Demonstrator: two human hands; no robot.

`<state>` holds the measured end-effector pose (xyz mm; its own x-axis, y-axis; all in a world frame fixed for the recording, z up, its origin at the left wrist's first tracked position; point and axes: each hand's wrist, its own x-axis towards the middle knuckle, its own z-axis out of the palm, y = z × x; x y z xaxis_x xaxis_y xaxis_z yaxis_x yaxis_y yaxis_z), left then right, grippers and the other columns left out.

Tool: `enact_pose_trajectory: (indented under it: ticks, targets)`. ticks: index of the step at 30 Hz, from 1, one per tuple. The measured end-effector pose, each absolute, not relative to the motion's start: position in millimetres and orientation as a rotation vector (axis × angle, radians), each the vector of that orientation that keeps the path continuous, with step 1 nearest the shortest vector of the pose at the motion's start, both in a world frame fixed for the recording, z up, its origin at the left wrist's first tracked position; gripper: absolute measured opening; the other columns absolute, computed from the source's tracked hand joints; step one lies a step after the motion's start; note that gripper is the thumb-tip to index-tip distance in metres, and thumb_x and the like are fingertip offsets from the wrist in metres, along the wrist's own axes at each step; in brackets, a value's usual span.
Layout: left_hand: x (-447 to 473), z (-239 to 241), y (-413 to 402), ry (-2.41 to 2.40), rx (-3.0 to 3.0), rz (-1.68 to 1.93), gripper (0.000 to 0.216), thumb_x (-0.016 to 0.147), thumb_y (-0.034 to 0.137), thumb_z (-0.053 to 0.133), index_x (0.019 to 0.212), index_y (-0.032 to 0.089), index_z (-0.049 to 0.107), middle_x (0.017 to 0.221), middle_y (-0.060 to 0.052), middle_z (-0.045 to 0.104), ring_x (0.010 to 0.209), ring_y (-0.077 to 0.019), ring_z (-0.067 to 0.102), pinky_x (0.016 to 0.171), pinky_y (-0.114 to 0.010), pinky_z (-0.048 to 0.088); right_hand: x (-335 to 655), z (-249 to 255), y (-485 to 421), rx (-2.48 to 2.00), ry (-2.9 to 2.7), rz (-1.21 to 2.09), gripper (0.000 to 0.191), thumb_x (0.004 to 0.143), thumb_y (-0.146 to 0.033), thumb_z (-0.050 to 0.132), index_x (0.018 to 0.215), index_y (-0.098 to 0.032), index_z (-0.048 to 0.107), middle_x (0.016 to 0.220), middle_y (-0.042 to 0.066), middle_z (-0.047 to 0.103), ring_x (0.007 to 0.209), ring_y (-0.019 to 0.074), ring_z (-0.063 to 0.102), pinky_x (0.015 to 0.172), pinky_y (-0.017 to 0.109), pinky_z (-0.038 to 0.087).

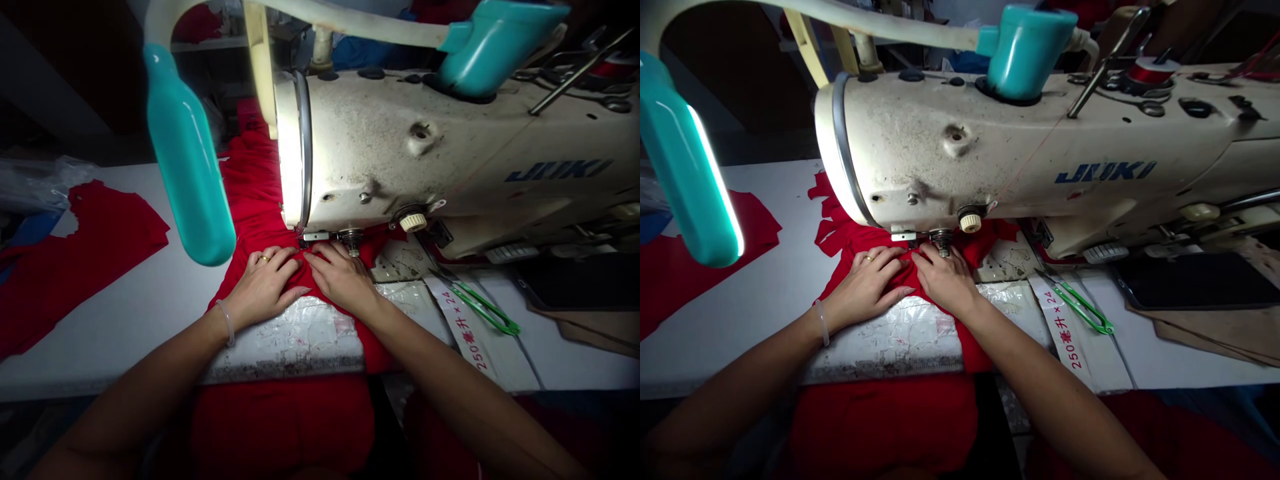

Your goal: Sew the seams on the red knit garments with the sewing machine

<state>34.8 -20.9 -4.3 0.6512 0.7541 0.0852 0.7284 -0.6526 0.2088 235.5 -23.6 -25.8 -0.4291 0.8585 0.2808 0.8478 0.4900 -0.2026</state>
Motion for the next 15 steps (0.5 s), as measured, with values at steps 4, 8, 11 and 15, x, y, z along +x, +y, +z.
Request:
enact_pose_trajectory:
  ticks: [4,8,11,15]
  targets:
    - [34.5,-5.1,-20.9,1.219,2.710,0.266,0.047,0.099,0.055,0.043,0.120,0.016,0.060,0.144,-0.016,0.050,0.128,-0.0334,0.046,0.100,-0.053,0.038,235.5,-24.8,-23.5,-1.462,-2.379,0.078,0.037,0.098,-0.021,0.043,0.125,-0.020,0.068,0.125,0.010,0.064,0.112,0.0241,0.055,0.094,0.037,0.046]
    - [34.3,-4.6,-20.4,1.219,2.727,0.264,0.046,0.099,0.055,0.043,0.119,0.016,0.059,0.144,-0.016,0.050,0.126,-0.0326,0.046,0.099,-0.051,0.039,237.5,-26.3,-23.9,-1.414,-2.371,0.109,0.036,0.096,-0.019,0.045,0.125,-0.021,0.067,0.126,0.008,0.063,0.113,0.0228,0.055,0.096,0.036,0.046]
    - [34.7,-3.6,-19.6,1.214,2.720,0.253,0.046,0.099,0.054,0.043,0.118,0.016,0.059,0.138,-0.016,0.053,0.121,-0.0318,0.049,0.094,-0.049,0.041,238.8,-27.8,-23.4,-1.382,-2.362,0.119,0.035,0.095,-0.018,0.047,0.123,-0.022,0.068,0.126,0.008,0.063,0.113,0.0226,0.056,0.095,0.036,0.046]
    - [35.4,-2.5,-19.2,1.201,2.711,0.245,0.046,0.099,0.054,0.043,0.117,0.016,0.059,0.135,-0.016,0.054,0.118,-0.0311,0.050,0.094,-0.049,0.041,237.7,-27.9,-21.5,-1.377,-2.341,0.150,0.036,0.095,-0.017,0.047,0.124,-0.020,0.067,0.124,0.008,0.064,0.112,0.0222,0.055,0.098,0.035,0.045]
